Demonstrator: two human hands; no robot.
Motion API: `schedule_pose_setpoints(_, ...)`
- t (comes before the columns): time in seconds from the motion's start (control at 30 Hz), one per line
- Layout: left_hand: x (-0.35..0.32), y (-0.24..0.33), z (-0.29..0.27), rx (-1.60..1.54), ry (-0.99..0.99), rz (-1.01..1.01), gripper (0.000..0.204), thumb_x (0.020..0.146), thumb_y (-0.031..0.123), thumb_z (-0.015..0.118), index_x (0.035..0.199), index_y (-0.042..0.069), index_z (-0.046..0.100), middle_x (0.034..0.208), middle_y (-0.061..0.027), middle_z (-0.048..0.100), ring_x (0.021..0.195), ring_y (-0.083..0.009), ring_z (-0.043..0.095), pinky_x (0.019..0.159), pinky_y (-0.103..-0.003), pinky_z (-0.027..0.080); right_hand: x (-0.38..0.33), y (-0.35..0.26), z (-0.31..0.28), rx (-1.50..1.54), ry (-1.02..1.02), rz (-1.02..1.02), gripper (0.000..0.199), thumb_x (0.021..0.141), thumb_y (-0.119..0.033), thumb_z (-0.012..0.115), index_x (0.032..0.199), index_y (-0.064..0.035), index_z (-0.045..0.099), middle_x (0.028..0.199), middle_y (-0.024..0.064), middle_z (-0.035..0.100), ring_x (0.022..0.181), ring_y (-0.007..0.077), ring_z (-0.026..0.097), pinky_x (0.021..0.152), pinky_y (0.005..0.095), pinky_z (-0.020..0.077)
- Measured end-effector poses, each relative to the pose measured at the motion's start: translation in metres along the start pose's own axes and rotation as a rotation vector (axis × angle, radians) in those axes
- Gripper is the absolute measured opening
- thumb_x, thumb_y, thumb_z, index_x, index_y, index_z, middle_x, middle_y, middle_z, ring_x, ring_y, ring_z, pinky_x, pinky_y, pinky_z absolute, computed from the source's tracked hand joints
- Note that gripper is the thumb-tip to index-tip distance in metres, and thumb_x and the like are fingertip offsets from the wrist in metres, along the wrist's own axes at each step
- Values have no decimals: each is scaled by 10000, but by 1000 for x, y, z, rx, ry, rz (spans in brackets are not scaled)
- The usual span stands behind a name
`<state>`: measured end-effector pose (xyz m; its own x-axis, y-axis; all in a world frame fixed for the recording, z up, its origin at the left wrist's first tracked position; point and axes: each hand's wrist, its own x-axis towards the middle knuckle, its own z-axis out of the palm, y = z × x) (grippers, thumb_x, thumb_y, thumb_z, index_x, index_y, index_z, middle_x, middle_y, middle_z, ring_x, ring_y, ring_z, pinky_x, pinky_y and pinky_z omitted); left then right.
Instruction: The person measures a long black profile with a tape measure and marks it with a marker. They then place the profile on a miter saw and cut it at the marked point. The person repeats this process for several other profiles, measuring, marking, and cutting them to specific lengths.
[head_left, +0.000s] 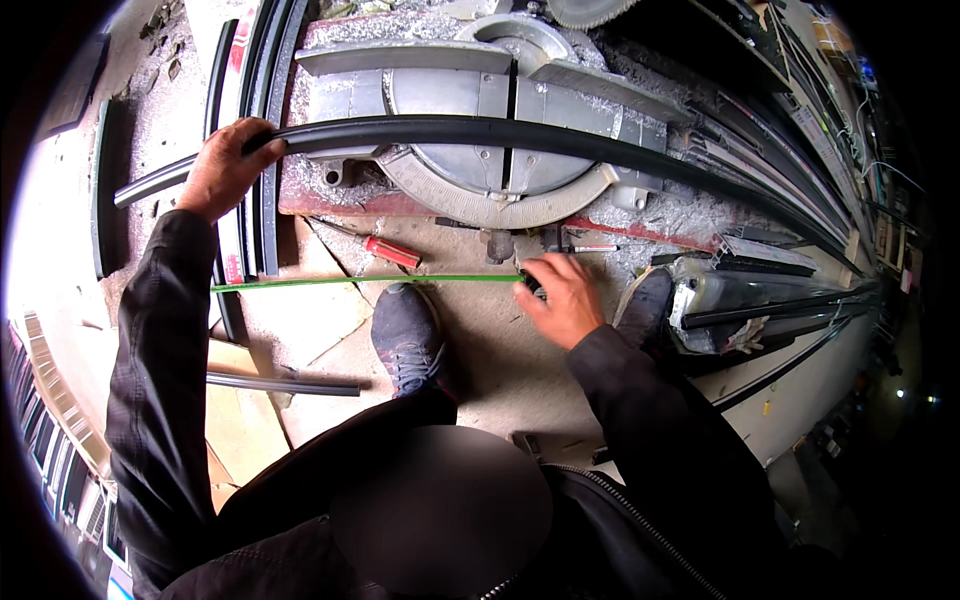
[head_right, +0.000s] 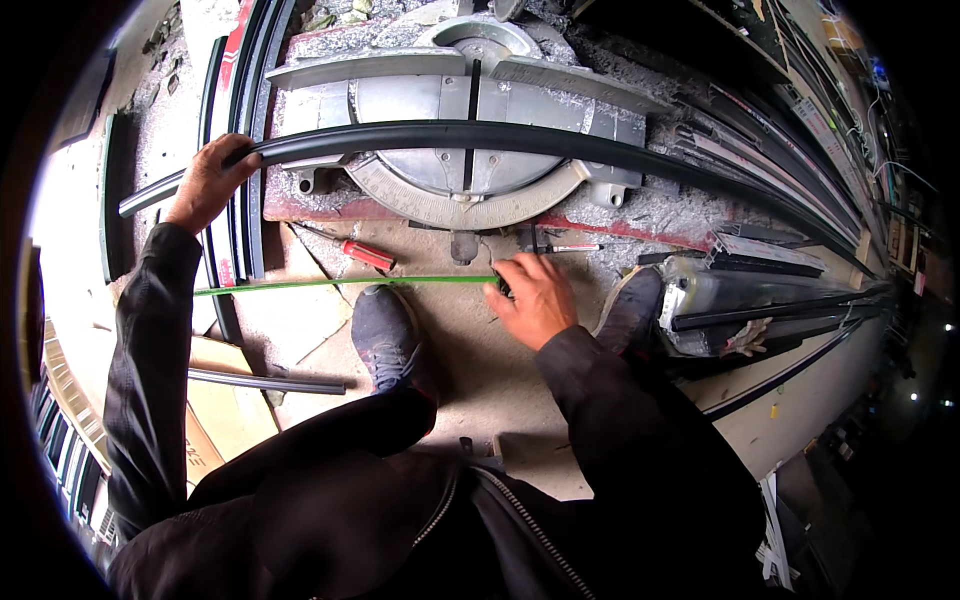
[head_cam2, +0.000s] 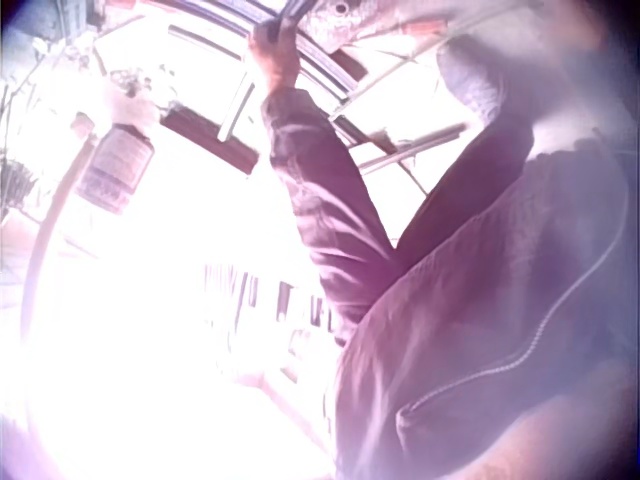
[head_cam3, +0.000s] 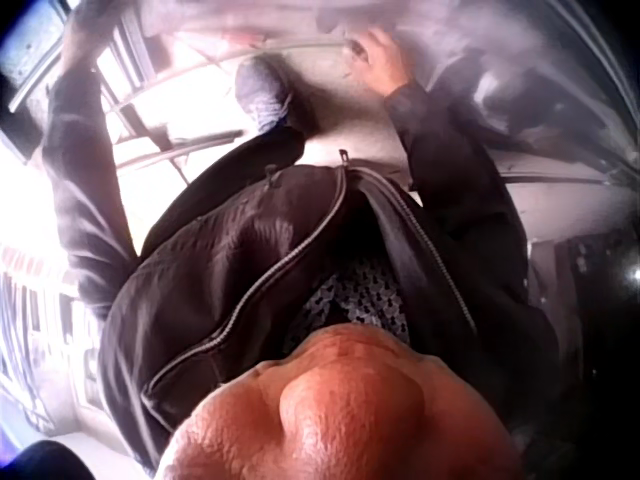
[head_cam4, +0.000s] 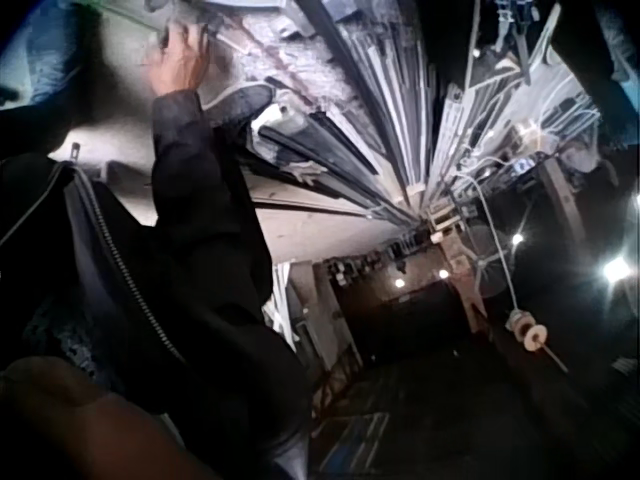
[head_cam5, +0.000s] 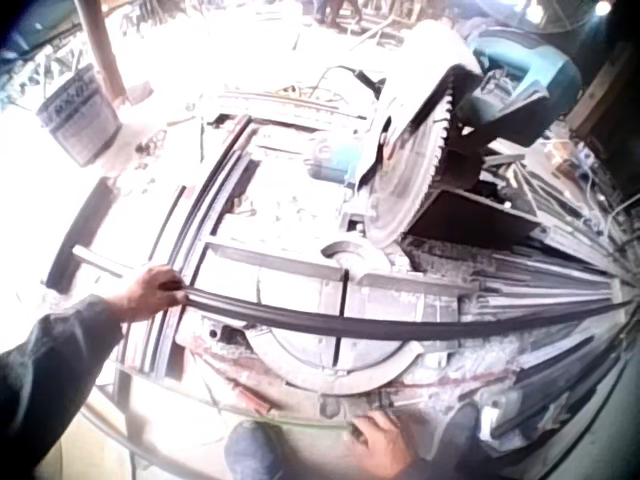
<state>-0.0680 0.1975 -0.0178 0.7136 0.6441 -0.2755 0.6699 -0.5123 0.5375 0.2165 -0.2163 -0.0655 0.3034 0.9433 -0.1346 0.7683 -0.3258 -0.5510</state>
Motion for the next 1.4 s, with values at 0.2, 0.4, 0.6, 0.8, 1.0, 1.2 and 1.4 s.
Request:
schedule_pose_setpoints(0.2, 9, 11, -2, -30, -47, 3, 315, 959, 257, 683, 1094, -26, 668, 925, -176, 702, 853, -251, 680, 830, -378, 533, 22, 59, -54, 424, 467, 611, 291, 974, -309, 714, 1066, -33, 708, 968, 53, 710, 921, 168, 671, 817, 333, 540)
schedule_pose_setpoints(0.4, 16, 7, -3, -14, -22, 34, 304, 949, 243, 697, 1082, -29, 672, 927, -172, 692, 855, -261, 668, 822, -386, 525, 52, 142, -97, 817, 672, 831, 407, 990, -408, 704, 1109, -23, 647, 948, 9, 651, 785, 109, 579, 680, 289, 483)
schedule_pose_setpoints(0.6, 33, 11, -6, 4, -5, 45, 300, 958, 247, 695, 1073, -29, 669, 917, -170, 684, 859, -259, 660, 824, -384, 516, 83, 153, -117, 1086, 684, 854, 413, 996, -424, 698, 1093, -27, 639, 955, 24, 652, 820, 128, 595, 704, 294, 491)
schedule_pose_setpoints(0.8, 54, 5, -6, 24, 24, 102, 308, 968, 256, 680, 1091, -26, 663, 942, -181, 689, 885, -277, 670, 844, -393, 514, 111, 169, -121, 1235, 726, 887, 342, 980, -375, 736, 1011, -51, 628, 911, 32, 660, 788, 141, 599, 714, 306, 498)
schedule_pose_setpoints(1.0, 68, 7, -6, 43, 23, 115, 294, 974, 255, 678, 1111, -5, 671, 988, -178, 701, 936, -278, 682, 872, -389, 516, 124, 184, -123, 1398, 774, 910, 333, 962, -328, 765, 1047, -44, 615, 895, 50, 648, 774, 160, 606, 702, 314, 505)
schedule_pose_setpoints(1.2, 72, 8, -3, 16, 55, 122, 307, 973, 271, 686, 1116, -1, 670, 998, -172, 703, 943, -280, 683, 885, -384, 519, 130, 187, -127, 1456, 749, 863, 292, 966, -280, 761, 1064, -52, 607, 966, 57, 632, 776, 165, 610, 707, 313, 518)
schedule_pose_setpoints(1.4, 71, 7, -3, 26, 73, 145, 322, 966, 284, 688, 1105, -6, 668, 985, -167, 696, 930, -281, 679, 878, -387, 517, 135, 190, -127, 1555, 783, 842, 245, 967, -214, 758, 1097, -80, 599, 961, 40, 582, 765, 158, 604, 658, 279, 511)
